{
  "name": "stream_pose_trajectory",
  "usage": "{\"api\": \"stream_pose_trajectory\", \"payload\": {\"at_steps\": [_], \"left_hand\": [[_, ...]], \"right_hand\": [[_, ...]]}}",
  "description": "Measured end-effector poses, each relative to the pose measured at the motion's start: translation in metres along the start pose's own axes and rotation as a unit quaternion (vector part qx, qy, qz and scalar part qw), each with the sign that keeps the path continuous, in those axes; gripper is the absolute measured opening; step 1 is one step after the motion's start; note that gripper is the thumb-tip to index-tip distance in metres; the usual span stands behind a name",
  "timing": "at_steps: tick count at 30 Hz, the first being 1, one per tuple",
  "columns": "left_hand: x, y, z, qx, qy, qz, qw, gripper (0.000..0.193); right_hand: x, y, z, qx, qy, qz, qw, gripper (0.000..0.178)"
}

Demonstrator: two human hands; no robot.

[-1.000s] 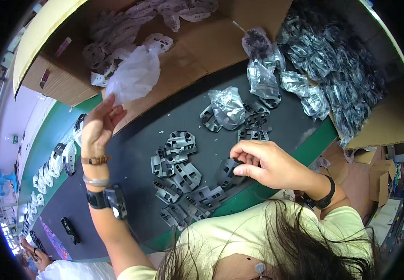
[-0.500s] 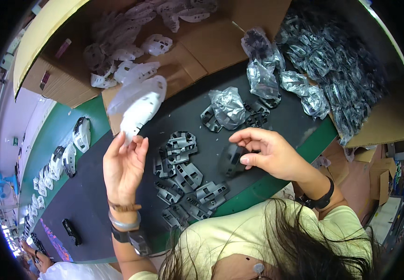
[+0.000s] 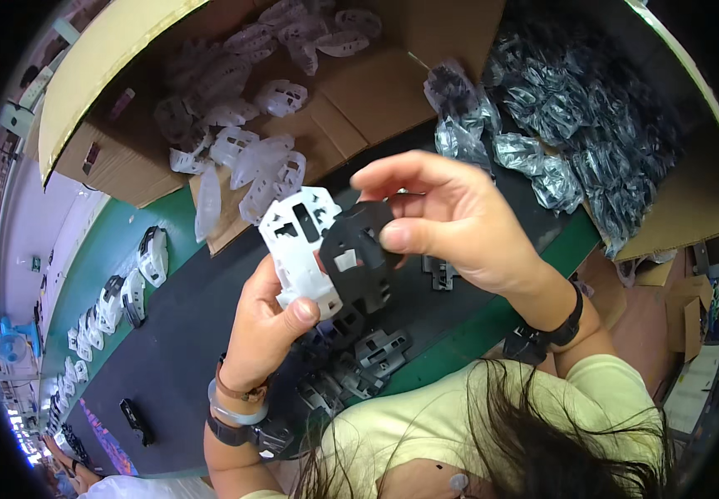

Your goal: The person is assembling small components, likely for an electronic device such as a computer mouse, at a factory workstation.

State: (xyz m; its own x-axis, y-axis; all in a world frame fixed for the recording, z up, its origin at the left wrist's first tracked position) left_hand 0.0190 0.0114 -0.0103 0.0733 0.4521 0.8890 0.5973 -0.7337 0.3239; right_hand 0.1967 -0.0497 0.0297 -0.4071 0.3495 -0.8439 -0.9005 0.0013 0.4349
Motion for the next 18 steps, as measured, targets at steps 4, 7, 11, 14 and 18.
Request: {"api": "stream_pose_trajectory", "payload": {"at_steps": [4, 7, 11, 14, 18], "left_hand": [[0.006, 0.012, 0.002, -0.002, 0.043, 0.061, 0.997, 0.082], [-0.001, 0.012, -0.001, -0.011, 0.04, 0.072, 0.997, 0.081], [-0.003, 0.008, 0.0, 0.005, 0.037, 0.109, 0.993, 0.075], [0.004, -0.001, 0.005, 0.008, 0.053, 0.06, 0.997, 0.068], [0.011, -0.002, 0.007, 0.03, 0.059, 0.033, 0.997, 0.065]], "right_hand": [[0.002, 0.009, 0.014, -0.004, 0.002, -0.052, 0.999, 0.035], [0.002, 0.007, 0.011, -0.009, 0.053, -0.049, 0.997, 0.034], [0.013, 0.005, 0.012, 0.026, 0.032, -0.197, 0.98, 0.035], [0.023, 0.01, 0.008, -0.064, -0.034, -0.337, 0.939, 0.043], [0.039, 0.013, -0.003, -0.114, 0.007, -0.14, 0.983, 0.059]]}}
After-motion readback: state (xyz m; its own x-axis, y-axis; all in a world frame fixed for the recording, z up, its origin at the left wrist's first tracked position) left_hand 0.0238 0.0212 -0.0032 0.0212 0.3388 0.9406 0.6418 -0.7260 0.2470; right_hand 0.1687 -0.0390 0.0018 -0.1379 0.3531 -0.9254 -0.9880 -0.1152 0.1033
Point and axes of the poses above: each hand's wrist, its own z-axis towards the middle knuckle, its own y-axis out of the palm, x = y × z, the point moved 4 cm from there along z, towards the middle knuckle, and after that the axes turned 14 degrees about -y, right-handed, at the moved point
